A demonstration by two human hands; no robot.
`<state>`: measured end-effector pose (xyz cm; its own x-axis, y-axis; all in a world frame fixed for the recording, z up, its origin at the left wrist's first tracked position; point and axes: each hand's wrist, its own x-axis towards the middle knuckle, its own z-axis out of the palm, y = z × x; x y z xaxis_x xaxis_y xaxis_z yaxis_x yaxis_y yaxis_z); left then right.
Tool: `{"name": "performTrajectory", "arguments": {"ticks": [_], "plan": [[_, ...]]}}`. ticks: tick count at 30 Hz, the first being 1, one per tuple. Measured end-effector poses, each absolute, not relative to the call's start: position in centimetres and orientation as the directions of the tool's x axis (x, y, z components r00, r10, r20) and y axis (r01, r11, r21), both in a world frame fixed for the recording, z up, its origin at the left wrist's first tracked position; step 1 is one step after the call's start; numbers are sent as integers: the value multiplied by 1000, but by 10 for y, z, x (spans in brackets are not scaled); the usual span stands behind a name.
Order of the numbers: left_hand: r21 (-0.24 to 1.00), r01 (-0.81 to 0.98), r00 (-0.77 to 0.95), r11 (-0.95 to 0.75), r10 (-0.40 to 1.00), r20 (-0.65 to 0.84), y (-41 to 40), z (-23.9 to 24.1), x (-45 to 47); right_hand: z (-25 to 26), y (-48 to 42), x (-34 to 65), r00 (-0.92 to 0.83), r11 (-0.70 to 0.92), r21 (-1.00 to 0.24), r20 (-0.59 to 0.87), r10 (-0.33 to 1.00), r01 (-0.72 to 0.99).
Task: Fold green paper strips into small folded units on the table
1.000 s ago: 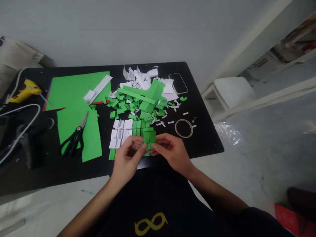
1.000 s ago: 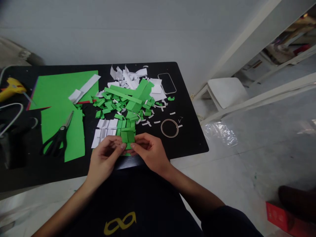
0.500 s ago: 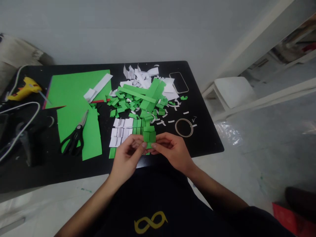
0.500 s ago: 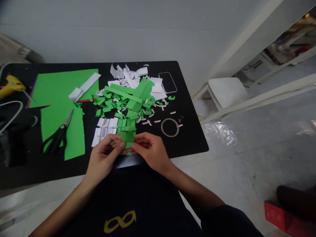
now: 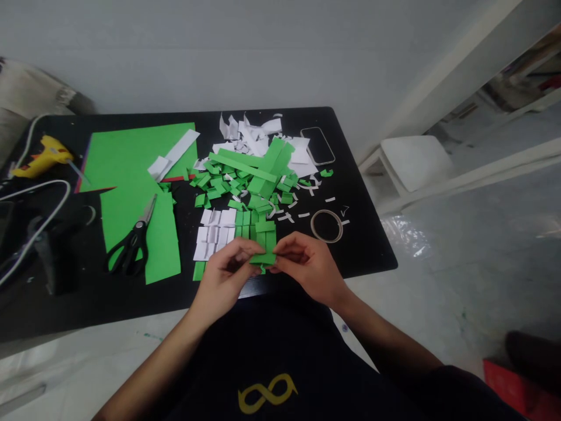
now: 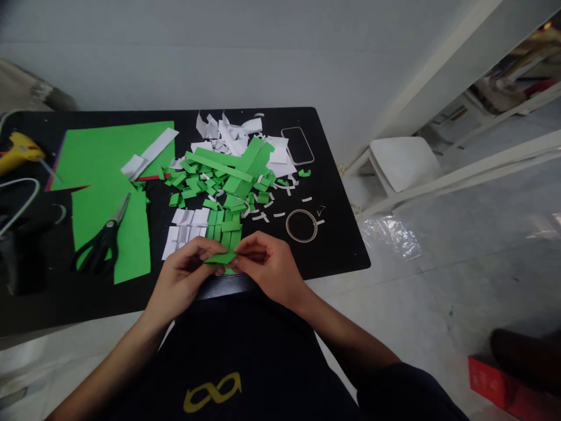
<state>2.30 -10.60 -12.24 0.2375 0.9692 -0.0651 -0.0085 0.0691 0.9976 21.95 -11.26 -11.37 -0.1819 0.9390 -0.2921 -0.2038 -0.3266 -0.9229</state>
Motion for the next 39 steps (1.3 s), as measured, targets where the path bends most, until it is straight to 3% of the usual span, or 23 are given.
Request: {"name": "performTrajectory", "arguments": {"ticks": [16, 25, 30, 36, 39], "plan": [[995, 62, 177, -81, 982, 69, -110, -123, 22, -107, -115, 220, -182, -269, -933, -229, 956, -240], [990, 63, 180, -128, 977, 114, -112, -123, 22, -101, -116, 219, -127, -329, -910, -306, 944, -253], [984, 114, 178, -140, 977, 118, -112, -122, 23, -102, -116, 221, -141, -276, -934, -249, 958, -226], [930, 201, 237, -308, 936, 259, -114, -124, 21, -101, -115, 218, -86, -221, -960, -209, 974, -170], [945, 156, 233, -287, 941, 247, -118, -123, 22, -101, -117, 216, -44, -188, -973, -184, 982, -135]]}}
